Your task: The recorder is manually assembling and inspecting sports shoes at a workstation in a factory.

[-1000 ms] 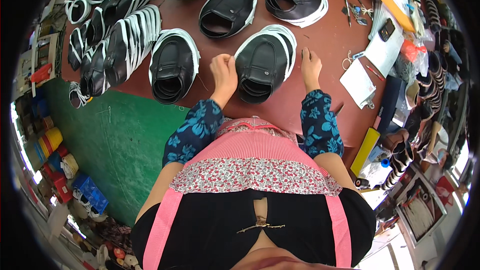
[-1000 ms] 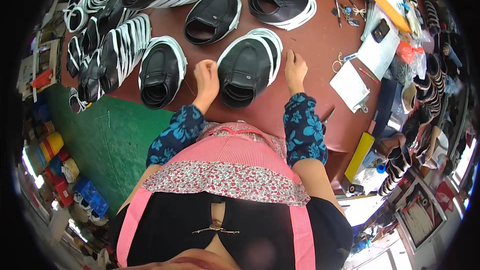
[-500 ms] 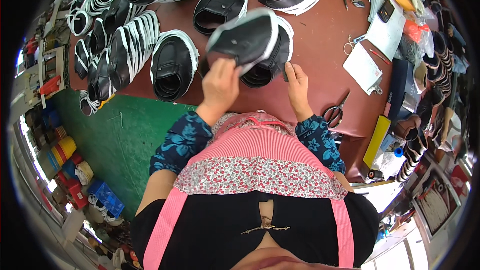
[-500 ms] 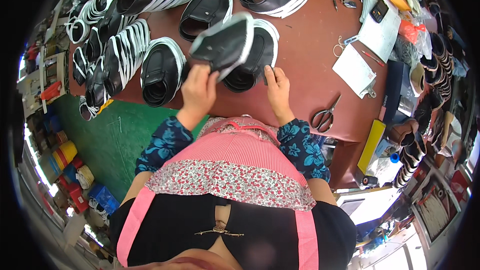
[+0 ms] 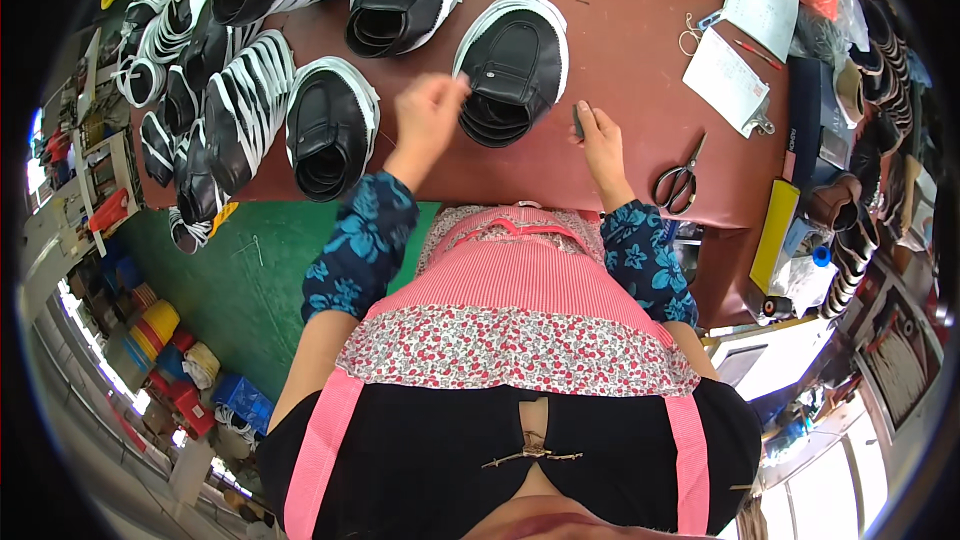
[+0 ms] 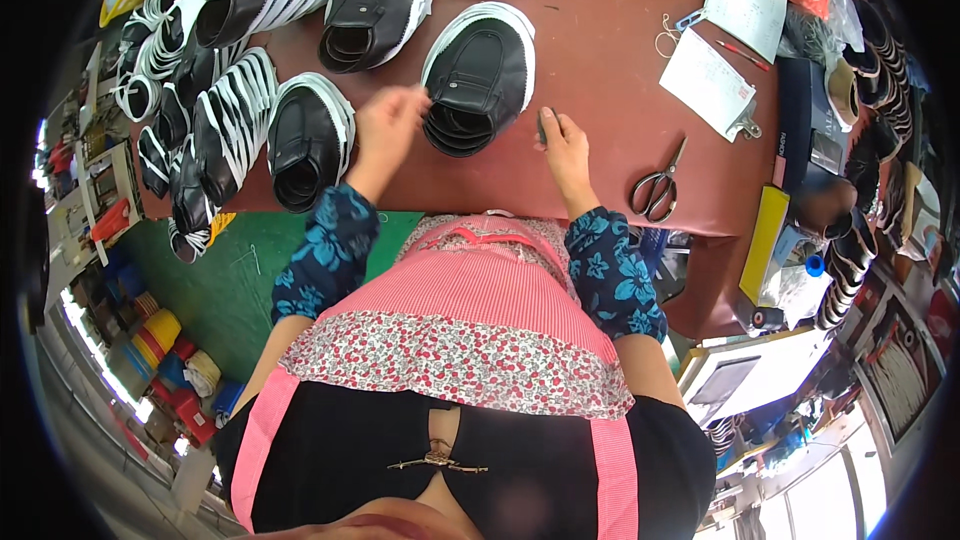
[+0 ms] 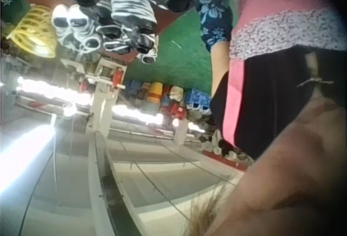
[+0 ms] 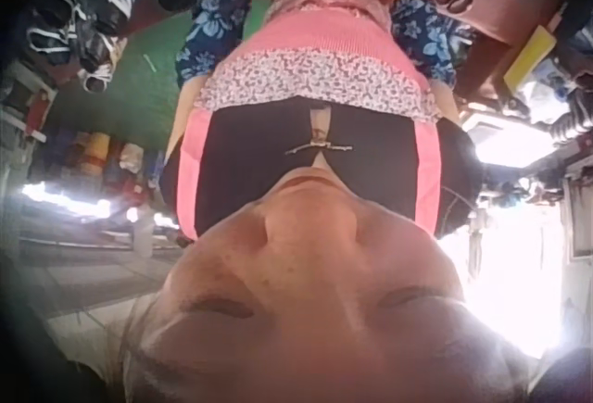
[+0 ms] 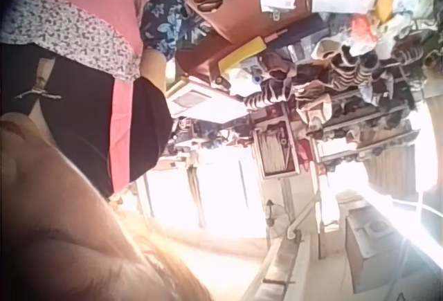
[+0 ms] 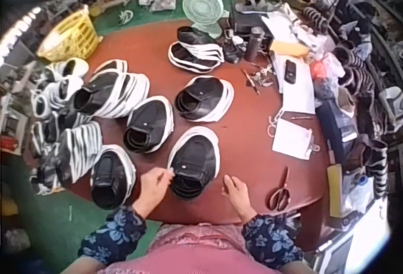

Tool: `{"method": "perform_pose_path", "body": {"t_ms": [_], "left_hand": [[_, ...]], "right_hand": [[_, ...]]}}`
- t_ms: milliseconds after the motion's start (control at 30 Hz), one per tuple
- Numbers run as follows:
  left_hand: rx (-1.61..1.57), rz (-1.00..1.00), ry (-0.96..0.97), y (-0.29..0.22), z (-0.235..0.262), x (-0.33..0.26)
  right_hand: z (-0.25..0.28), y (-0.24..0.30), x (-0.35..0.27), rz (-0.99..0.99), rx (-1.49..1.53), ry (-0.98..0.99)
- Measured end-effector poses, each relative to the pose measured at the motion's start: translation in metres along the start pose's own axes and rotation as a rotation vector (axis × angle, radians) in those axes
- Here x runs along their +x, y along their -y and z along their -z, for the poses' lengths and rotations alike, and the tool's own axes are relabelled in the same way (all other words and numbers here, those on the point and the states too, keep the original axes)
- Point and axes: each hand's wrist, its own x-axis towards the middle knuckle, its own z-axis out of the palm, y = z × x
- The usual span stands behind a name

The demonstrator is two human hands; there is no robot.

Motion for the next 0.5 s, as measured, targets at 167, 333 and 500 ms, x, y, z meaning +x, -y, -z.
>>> {"method": "perform_pose_path", "body": {"t_ms": [167, 333, 500], "left_hand": [[-0.686, 0.819, 0.263, -0.023, -0.077, -0.028], [-0.671, 0.809, 0.124, -0.011, -0.094, -0.02], [-0.647, 0.779, 0.091, -0.019, -0.103, -0.018]], "right_hand": [[-0.05, -0.003, 0.018, 0.101, -0.334, 0.005], [-0.056, -0.015, 0.017, -0.049, -0.463, 0.139], [-0.055, -0.031, 0.015, 0.01, -0.351, 0.05]]}}
